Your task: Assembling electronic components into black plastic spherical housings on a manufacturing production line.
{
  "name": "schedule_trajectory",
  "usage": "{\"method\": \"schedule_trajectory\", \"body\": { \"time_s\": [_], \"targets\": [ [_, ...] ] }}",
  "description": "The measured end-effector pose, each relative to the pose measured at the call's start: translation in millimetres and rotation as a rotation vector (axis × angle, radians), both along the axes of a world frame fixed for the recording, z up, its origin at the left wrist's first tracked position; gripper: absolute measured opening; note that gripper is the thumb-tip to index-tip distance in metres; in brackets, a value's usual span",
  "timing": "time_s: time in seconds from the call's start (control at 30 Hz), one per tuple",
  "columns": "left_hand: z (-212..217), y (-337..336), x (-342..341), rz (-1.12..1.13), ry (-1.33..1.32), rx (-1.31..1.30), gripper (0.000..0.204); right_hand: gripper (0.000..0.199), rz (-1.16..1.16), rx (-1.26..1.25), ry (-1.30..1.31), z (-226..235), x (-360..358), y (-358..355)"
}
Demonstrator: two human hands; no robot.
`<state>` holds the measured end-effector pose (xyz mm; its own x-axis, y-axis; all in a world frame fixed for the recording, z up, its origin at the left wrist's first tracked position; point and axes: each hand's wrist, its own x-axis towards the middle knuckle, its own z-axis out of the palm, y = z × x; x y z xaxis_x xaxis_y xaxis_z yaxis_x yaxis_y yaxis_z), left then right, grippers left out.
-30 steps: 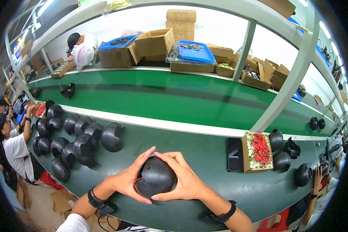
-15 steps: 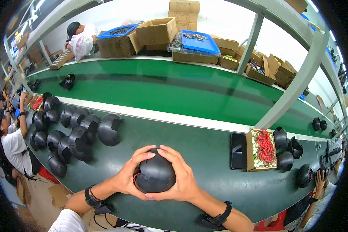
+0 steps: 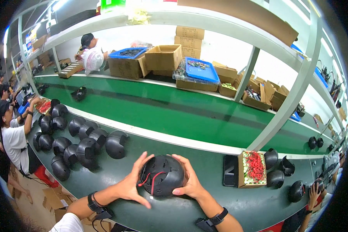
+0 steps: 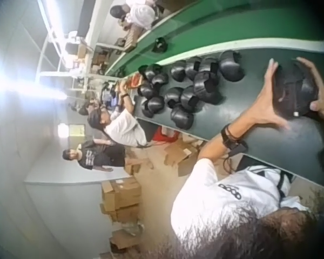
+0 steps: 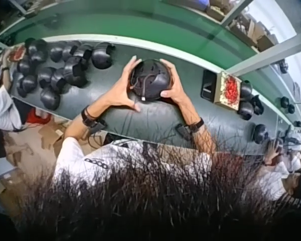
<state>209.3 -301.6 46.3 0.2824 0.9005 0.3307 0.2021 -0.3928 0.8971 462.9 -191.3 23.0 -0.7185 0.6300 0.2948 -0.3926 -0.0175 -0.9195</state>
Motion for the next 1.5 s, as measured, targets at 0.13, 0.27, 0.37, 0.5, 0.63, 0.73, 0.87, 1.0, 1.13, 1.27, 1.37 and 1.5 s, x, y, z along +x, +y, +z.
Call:
{"method": "schedule_trajectory", "body": {
  "time_s": [0.13, 0.27, 0.37, 0.5, 0.63, 0.73, 0.87, 1.0, 1.13, 1.27, 1.37, 1.5],
  "targets": [
    [-4, 10, 21, 0.192, 0.062, 0.007, 0.149, 0.124, -0.042, -0.057, -0.012, -7, 2, 5],
    [13, 59, 23, 0.419, 0.215, 0.127, 0.143, 0.089, -0.453, -0.051, -0.105, -23, 3, 14],
    [11, 139, 29, 0.569, 0.26, 0.181, 0.144, 0.071, -0.617, 0.033, -0.251, -44, -1, 20],
    [-4, 253, 38, 0.809, 0.388, 0.07, 0.141, 0.067, -0.591, 0.265, -0.366, -34, 1, 11],
    [-33, 326, 57, 0.951, 0.498, 0.081, 0.135, 0.062, -0.621, 0.284, -0.347, -43, 3, 14],
    [-61, 365, 14, 1.06, 0.705, 0.229, 0.133, 0.057, -0.557, 0.286, -0.274, -39, -16, 13],
    [-50, 351, 24, 0.795, 0.541, 0.065, 0.134, 0.051, -0.604, 0.224, -0.269, -49, -5, 20],
    [-69, 256, 55, 0.48, 0.073, 0.125, 0.057, 0.036, -0.677, 0.137, -0.226, -48, 4, 25],
    [-58, 154, 55, 0.103, -0.144, -0.292, 0.021, 0.034, -0.628, -0.001, -0.249, -31, 3, 20],
    [-53, 144, 47, 0.065, -0.166, -0.317, 0.021, 0.037, -0.55, -0.02, -0.295, -28, -3, 11],
    [-52, 137, 59, 0.036, -0.052, -0.18, 0.018, 0.034, -0.565, 0.129, -0.306, -33, -3, 9],
    [-56, 132, 56, 0.022, 0.061, -0.068, 0.015, 0.03, -0.527, 0.33, -0.331, -27, -6, 5]
  ]
}}
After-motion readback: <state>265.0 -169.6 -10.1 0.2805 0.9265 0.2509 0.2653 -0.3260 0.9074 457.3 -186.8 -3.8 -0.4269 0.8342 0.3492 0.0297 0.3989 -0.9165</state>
